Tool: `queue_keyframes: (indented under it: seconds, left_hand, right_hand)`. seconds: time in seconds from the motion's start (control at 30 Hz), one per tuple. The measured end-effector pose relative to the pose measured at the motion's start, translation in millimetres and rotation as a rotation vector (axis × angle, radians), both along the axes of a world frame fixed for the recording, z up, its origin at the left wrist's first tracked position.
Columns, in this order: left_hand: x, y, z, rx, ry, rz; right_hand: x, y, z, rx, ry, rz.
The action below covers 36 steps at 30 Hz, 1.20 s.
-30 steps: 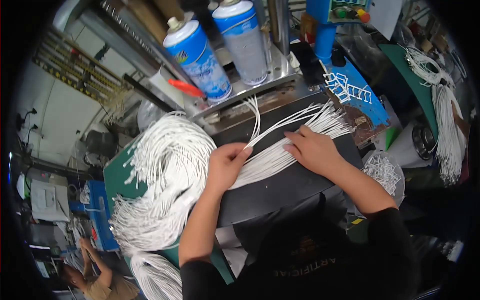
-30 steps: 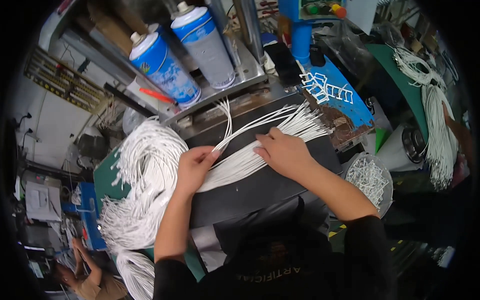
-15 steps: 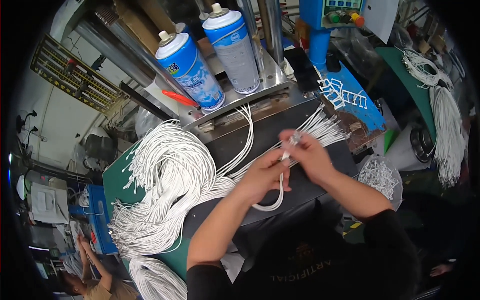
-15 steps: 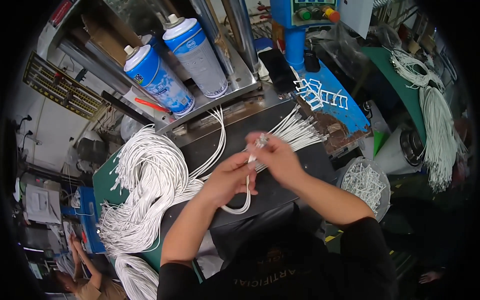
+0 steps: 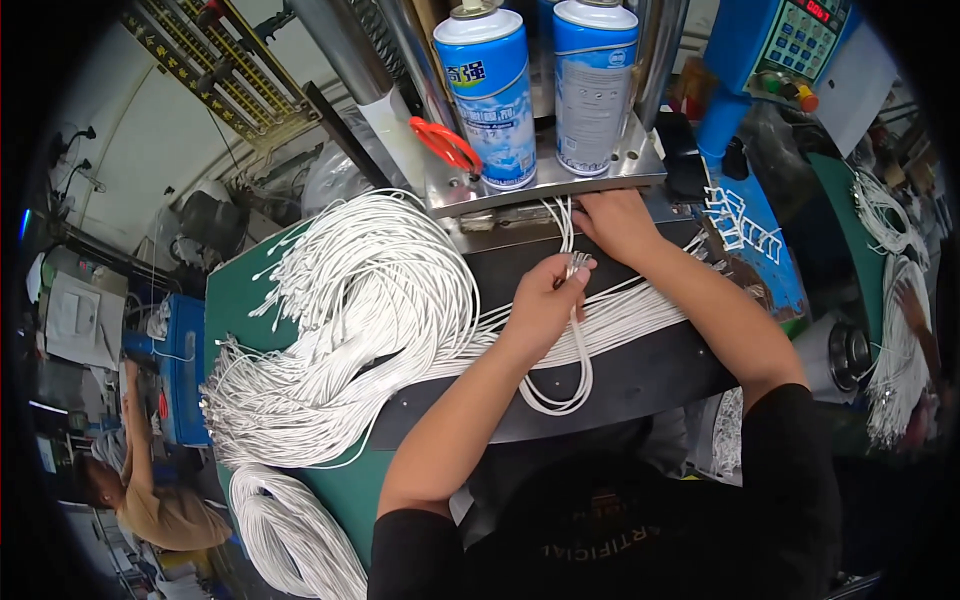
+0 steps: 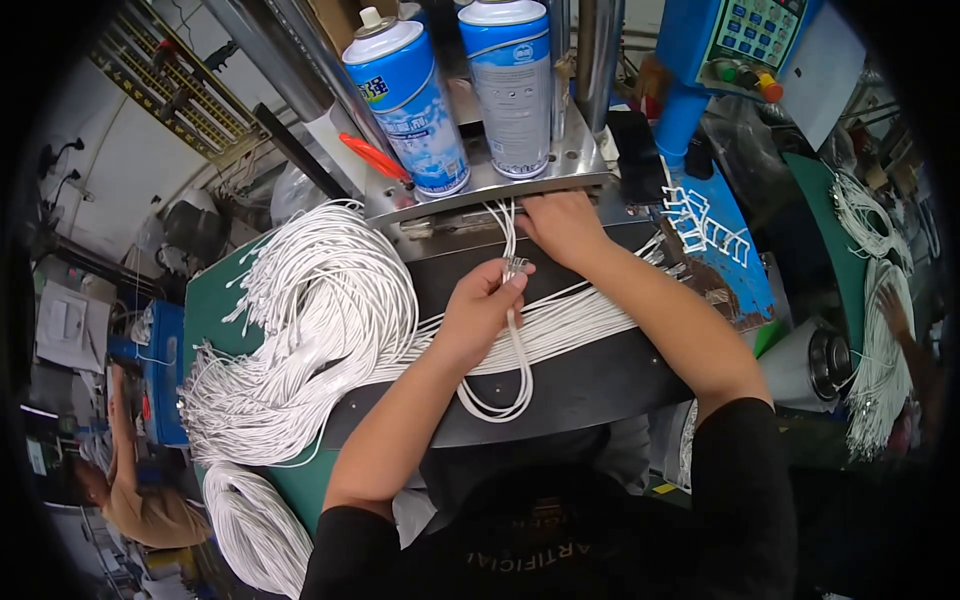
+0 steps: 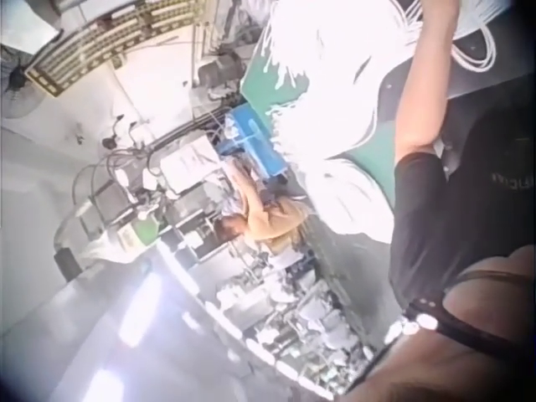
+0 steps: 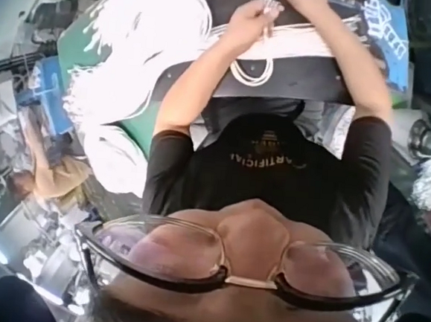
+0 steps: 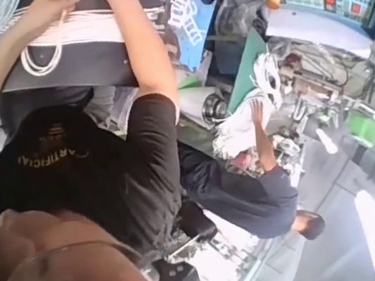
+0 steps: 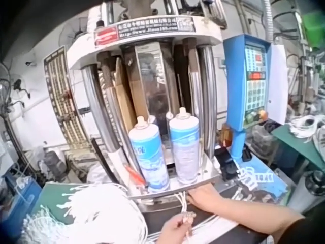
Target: The person assembles electrical wire harnesses by aligning wire bundles into an alignment jig, then attaching connectors to the wire bundles using a crimping machine.
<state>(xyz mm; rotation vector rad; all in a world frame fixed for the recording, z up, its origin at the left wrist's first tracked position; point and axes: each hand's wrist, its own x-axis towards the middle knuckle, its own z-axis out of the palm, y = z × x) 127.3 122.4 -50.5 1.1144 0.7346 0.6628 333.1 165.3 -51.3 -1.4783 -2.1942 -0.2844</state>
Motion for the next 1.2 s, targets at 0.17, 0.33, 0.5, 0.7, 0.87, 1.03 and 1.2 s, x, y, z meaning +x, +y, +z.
queue_keyframes:
  seconds: [0.17,0.33,0.5,0.7,0.87,1.03,1.2]
  left_hand:
    - [-11,1,-17,0.018,-0.081,0.147]
    - [1,-13,13,-0.013,-0.084,0.184]
    - [17,-22,11,-0.121,-0.164,0.086]
    - [19,-9,-12,-0.16,-0.188,-0.001]
    - [12,-3,-20,-0.294,-0.225,0.053]
    - [9,-4,-25,-0.299,-0.213,0.098]
    - [10,-11,-15,-0.274,-0.152,0.316]
  right_hand:
    - [-3,-54,12,-0.379,0.349,-0.073]
    - [43,-87,59,-1.17,1.015,-0.123]
    - [10,-79,37,-0.965,1.392,0.096]
    - [-7,-81,2,-0.571,1.085,0.072]
    - [-3,-84,-3,-0.733,1.173,0.001]
    - [-9,-87,-8,-0.368,0.719,0.126]
    - [-12,-93,-5,-0.569,0.953,0.029]
